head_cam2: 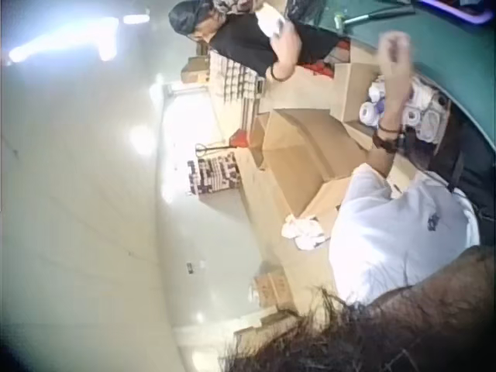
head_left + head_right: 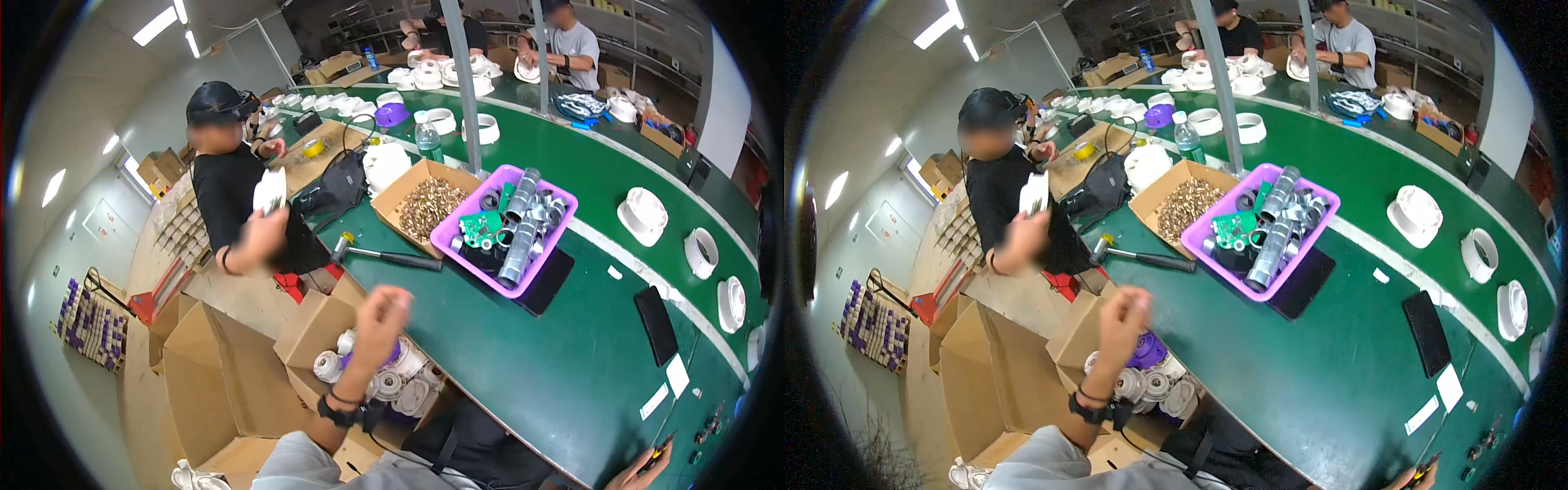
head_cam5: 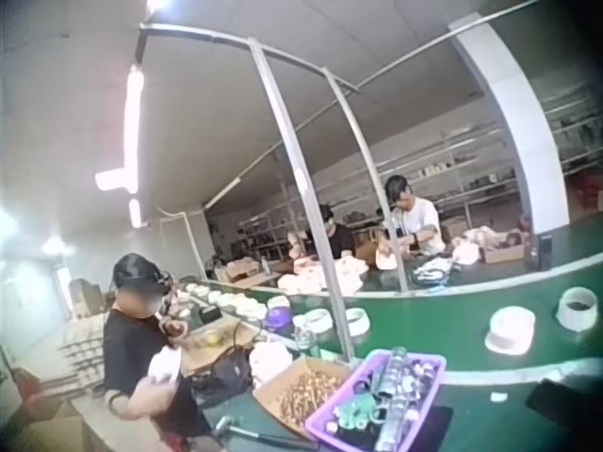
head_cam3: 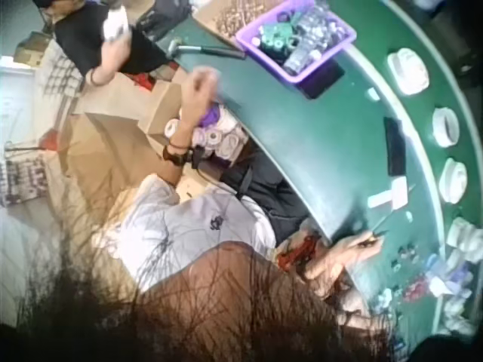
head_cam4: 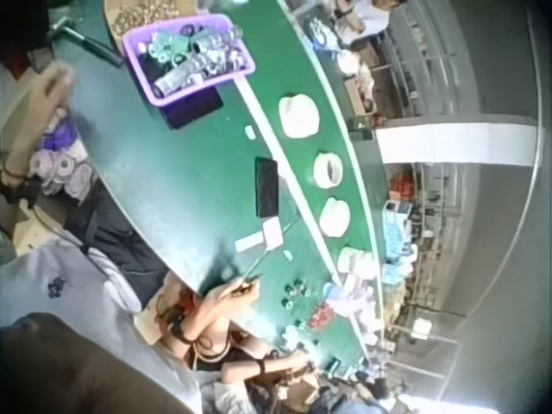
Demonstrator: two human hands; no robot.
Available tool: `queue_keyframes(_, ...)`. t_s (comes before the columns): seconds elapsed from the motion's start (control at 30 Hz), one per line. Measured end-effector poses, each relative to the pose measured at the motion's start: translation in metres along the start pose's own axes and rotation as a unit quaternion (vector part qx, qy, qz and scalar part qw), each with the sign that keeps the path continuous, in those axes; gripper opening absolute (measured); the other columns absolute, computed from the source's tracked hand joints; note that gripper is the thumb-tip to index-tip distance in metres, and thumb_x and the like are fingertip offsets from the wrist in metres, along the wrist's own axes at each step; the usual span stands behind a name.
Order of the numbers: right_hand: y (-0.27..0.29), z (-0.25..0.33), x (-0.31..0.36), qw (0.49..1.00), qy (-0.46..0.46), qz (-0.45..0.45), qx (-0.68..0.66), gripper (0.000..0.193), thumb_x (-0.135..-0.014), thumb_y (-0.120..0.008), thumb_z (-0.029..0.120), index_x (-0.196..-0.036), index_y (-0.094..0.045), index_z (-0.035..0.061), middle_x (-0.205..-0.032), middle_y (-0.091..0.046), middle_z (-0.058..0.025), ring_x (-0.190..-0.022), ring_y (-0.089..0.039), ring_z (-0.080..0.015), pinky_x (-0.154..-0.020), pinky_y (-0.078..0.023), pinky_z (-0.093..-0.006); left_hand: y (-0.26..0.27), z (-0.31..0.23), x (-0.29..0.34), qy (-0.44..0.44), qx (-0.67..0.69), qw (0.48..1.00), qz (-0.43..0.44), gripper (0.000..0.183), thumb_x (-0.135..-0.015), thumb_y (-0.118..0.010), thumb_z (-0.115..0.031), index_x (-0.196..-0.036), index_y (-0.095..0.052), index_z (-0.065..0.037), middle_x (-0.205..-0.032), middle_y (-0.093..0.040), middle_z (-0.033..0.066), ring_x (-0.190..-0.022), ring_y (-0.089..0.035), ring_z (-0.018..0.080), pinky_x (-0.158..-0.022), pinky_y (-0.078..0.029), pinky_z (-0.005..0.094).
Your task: The person uses pliers to manipulate wires inside purple and white plastic housing units on a green workbench. They repeatedly pick up units, adjust internal components, and place them back on the table or into a box. Other workers are visible in the background performing similar tasks.
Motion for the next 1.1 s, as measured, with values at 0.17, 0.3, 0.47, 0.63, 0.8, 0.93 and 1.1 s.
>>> queue_keyframes(0.17,-0.005,0.004,-0.003,0.999,-0.035,0.011,0.004,0.036,-0.098,-0.061,0.023,-0.119,-0.056,-0.0057,-0.106,-0.060,-0.0228,-0.088,-0.060,-0.0328,-0.079,-0.051,-0.0409,0.020,0.018,-0.049,-0.054,-0.005,0.996,-0.078,0.010,-0.099,-0.055,-0.014,-0.097,-0.060,-0.005,-0.070,-0.050,-0.0059,-0.061,-0.044,0.0014,-0.054,-0.036,0.0186)
queue_keyframes(0.3,-0.007,-0.008,0.000,0.999,-0.045,-0.020,-0.012,0.031,-0.098,-0.061,0.024,-0.112,-0.055,-0.0036,-0.094,-0.059,-0.0182,-0.079,-0.057,-0.0289,-0.071,-0.049,-0.0385,-0.032,0.035,-0.015,-0.022,0.025,0.999,0.038,0.013,-0.101,-0.053,-0.015,-0.097,-0.060,-0.005,-0.073,-0.053,-0.0038,-0.067,-0.049,0.0039,-0.059,-0.041,0.0213)
queue_keyframes(0.47,-0.001,-0.019,0.002,0.996,-0.056,-0.039,0.062,0.025,-0.096,-0.064,0.021,-0.104,-0.055,-0.0006,-0.085,-0.057,-0.0147,-0.074,-0.056,-0.0255,-0.068,-0.048,-0.0361,-0.061,0.037,0.002,-0.103,-0.136,0.984,0.058,0.012,-0.097,-0.057,-0.012,-0.093,-0.062,-0.002,-0.067,-0.059,0.0056,-0.055,-0.054,0.0107,-0.051,-0.042,0.0265)
queue_keyframes(0.63,-0.011,-0.072,0.016,0.993,-0.102,-0.044,-0.026,0.021,-0.095,-0.065,0.020,-0.103,-0.056,0.0014,-0.085,-0.057,-0.0143,-0.073,-0.054,-0.0256,-0.066,-0.047,-0.0348,-0.060,0.038,0.003,-0.082,-0.151,0.985,0.025,0.011,-0.095,-0.059,-0.012,-0.091,-0.062,-0.002,-0.063,-0.059,0.0069,-0.049,-0.054,0.0120,-0.047,-0.040,0.0289)
queue_keyframes(0.8,-0.021,-0.070,0.012,0.992,-0.051,-0.110,-0.030,0.035,-0.090,-0.061,0.048,-0.102,-0.065,0.0156,-0.067,-0.054,-0.0084,-0.054,-0.049,-0.0229,-0.052,-0.045,-0.0318,-0.063,0.042,0.002,-0.078,-0.182,0.979,0.039,0.010,-0.093,-0.060,-0.010,-0.088,-0.063,-0.003,-0.062,-0.058,0.0060,-0.048,-0.052,0.0116,-0.046,-0.038,0.0286)
queue_keyframes(0.93,-0.034,-0.281,0.044,0.890,-0.339,0.096,-0.289,0.048,-0.088,-0.058,0.065,-0.109,-0.068,0.0231,-0.059,-0.055,-0.0051,-0.043,-0.047,-0.0200,-0.044,-0.044,-0.0308,-0.061,0.050,0.005,-0.050,-0.052,0.997,-0.009,0.014,-0.095,-0.058,-0.013,-0.085,-0.061,-0.005,-0.060,-0.054,0.0014,-0.047,-0.046,0.0110,-0.046,-0.033,0.0266)
queue_keyframes(1.1,-0.035,-0.176,0.047,0.923,-0.302,0.065,-0.231,0.045,-0.093,-0.057,0.051,-0.122,-0.063,0.0174,-0.082,-0.062,-0.0055,-0.054,-0.052,-0.0166,-0.052,-0.048,-0.0265,-0.048,0.025,0.046,0.098,0.466,0.867,-0.149,0.025,-0.099,-0.050,-0.026,-0.080,-0.052,-0.010,-0.058,-0.039,-0.0029,-0.048,-0.033,0.0105,-0.048,-0.026,0.0260)
Point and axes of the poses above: each hand's wrist, its own x-axis away from the middle knuckle, its own y-axis out of the back of the hand, z = x × y, the point moved 1 cm from there along -x, towards the middle knuckle
